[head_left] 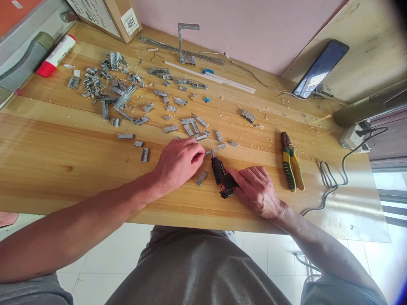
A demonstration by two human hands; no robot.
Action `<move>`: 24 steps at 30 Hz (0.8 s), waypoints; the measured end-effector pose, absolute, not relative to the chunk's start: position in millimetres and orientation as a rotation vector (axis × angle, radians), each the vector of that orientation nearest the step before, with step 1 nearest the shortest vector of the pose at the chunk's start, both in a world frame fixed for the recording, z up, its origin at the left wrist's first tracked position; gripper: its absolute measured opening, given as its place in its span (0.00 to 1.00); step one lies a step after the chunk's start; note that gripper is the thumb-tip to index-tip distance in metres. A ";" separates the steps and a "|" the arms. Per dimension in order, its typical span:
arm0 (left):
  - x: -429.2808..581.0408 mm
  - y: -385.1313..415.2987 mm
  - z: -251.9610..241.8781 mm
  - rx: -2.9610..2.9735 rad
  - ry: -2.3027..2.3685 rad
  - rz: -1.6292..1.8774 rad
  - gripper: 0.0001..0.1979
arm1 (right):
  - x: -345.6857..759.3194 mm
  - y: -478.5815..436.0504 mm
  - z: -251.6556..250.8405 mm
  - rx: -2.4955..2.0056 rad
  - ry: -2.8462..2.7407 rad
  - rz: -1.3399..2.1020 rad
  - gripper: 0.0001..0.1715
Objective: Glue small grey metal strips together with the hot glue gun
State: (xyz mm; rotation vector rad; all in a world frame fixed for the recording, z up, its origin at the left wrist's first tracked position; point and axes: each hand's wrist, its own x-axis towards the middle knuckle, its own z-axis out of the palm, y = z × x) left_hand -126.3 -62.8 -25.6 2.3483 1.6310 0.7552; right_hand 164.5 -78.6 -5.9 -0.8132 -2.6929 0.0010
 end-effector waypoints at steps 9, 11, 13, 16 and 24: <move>-125.8 -62.4 -26.3 2.347 1.618 0.778 0.08 | 164.4 -80.7 -2.4 -0.848 -2.723 -0.002 0.17; -125.6 -62.3 -27.1 2.354 1.627 0.779 0.08 | 164.3 -80.4 -3.5 -0.851 -2.721 -0.006 0.17; -125.6 -62.2 -27.8 2.359 1.631 0.781 0.08 | 164.5 -80.1 -5.0 -0.848 -2.712 -0.014 0.17; -126.0 -62.0 -28.2 2.362 1.621 0.796 0.08 | 165.6 -79.8 -6.6 -0.837 -2.693 -0.024 0.18; -126.4 -62.7 -27.8 2.364 1.617 0.793 0.08 | 167.8 -79.2 -8.6 -0.846 -2.686 -0.012 0.19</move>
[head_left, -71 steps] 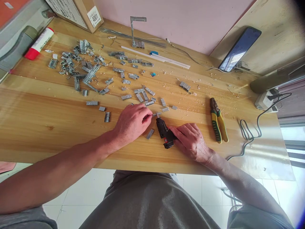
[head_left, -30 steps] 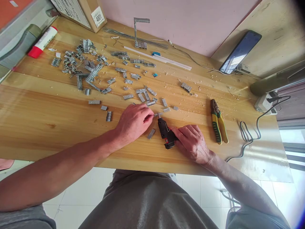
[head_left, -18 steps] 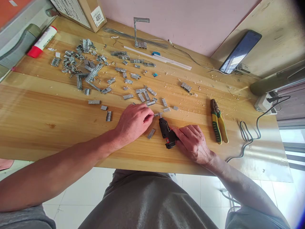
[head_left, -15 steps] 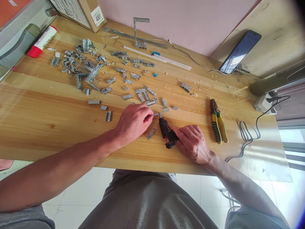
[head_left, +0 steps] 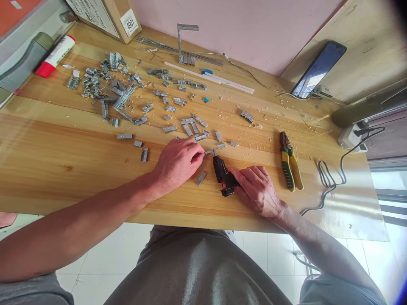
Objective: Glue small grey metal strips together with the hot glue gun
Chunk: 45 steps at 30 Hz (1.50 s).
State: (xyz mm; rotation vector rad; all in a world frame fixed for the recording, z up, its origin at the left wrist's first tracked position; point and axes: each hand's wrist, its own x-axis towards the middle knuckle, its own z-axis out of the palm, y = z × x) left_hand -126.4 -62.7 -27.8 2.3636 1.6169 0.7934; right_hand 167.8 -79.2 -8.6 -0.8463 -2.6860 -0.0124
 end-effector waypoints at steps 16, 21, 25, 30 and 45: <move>-125.7 -61.7 -25.0 2.315 1.616 0.750 0.09 | 171.3 -79.2 -9.9 -0.868 -2.671 -0.010 0.20; -125.6 -62.2 -25.0 2.308 1.612 0.748 0.08 | 175.1 -78.4 -10.9 -0.893 -2.654 0.000 0.21; -126.2 -63.6 -24.3 2.315 1.596 0.753 0.07 | 179.5 -77.5 -10.1 -0.910 -2.613 0.003 0.24; -126.2 -63.6 -23.8 2.304 1.633 0.753 0.10 | 180.7 -75.6 -8.7 -0.966 -2.599 -0.015 0.23; -126.9 -62.9 -23.4 2.290 1.574 0.749 0.08 | 175.3 -80.6 -2.6 -0.845 -2.641 -0.008 0.28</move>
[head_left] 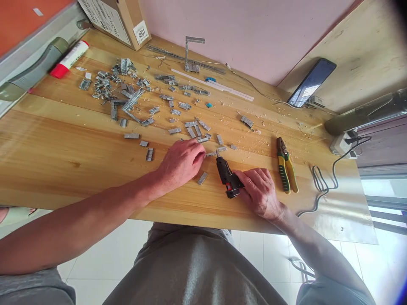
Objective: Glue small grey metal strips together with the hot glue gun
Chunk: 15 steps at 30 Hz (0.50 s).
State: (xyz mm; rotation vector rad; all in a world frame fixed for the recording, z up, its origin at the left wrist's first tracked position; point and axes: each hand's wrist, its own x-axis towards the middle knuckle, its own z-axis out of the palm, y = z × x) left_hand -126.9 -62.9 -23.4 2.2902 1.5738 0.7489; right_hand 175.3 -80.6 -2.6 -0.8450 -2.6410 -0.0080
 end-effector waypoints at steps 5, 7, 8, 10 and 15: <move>-128.7 -63.1 -24.1 2.266 1.587 0.812 0.09 | 165.2 -81.8 -6.1 -0.803 -2.687 -0.001 0.26; -129.3 -63.2 -23.2 2.248 1.583 0.832 0.09 | 162.0 -80.9 -7.6 -0.789 -2.698 0.008 0.27; -129.6 -63.2 -22.6 2.239 1.582 0.841 0.09 | 160.9 -80.3 -8.0 -0.789 -2.705 0.008 0.27; -130.0 -63.0 -21.7 2.228 1.580 0.854 0.09 | 159.4 -79.3 -8.1 -0.794 -2.723 -0.005 0.27; -130.0 -61.8 -22.5 2.228 1.567 0.863 0.10 | 160.9 -77.9 -6.4 -0.806 -2.751 -0.080 0.22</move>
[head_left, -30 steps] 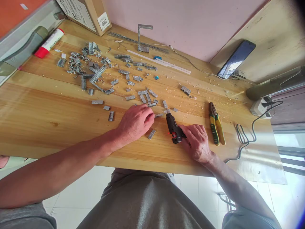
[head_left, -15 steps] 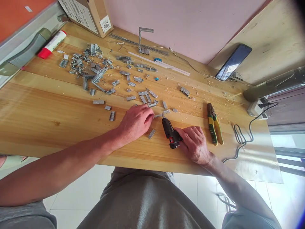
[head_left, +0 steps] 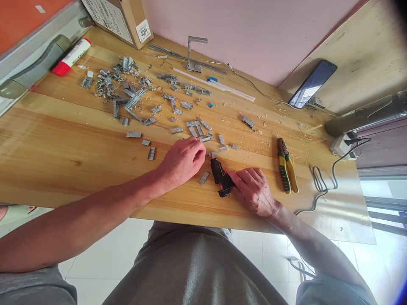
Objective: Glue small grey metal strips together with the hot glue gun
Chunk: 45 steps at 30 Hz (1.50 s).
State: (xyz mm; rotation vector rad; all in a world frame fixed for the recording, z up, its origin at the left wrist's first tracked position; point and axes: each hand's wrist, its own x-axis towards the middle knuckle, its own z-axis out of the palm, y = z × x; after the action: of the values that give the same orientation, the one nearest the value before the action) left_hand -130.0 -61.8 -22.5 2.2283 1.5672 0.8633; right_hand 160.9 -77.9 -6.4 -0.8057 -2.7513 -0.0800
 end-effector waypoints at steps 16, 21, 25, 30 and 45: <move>-128.2 -60.4 -22.9 2.201 1.560 0.850 0.08 | 187.1 -71.1 27.9 -0.960 -2.566 0.427 0.17; -127.1 -58.6 -27.1 2.231 1.565 0.852 0.08 | 186.6 -51.9 43.7 -1.090 -2.528 0.877 0.14; -126.2 -57.6 -28.1 2.235 1.580 0.839 0.08 | 182.3 -34.1 50.6 -1.187 -2.504 1.038 0.18; -125.5 -57.0 -27.8 2.235 1.579 0.808 0.08 | 177.1 -18.9 55.8 -1.224 -2.479 1.159 0.25; -126.0 -57.4 -27.8 2.262 1.575 0.798 0.08 | 183.7 -6.8 51.6 -1.386 -2.433 1.217 0.28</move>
State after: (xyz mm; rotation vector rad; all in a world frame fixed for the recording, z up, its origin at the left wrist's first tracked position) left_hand -126.0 -57.4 -27.8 2.2616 1.5755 0.7980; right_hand 183.7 -6.8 51.6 -1.3865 -2.4333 1.2174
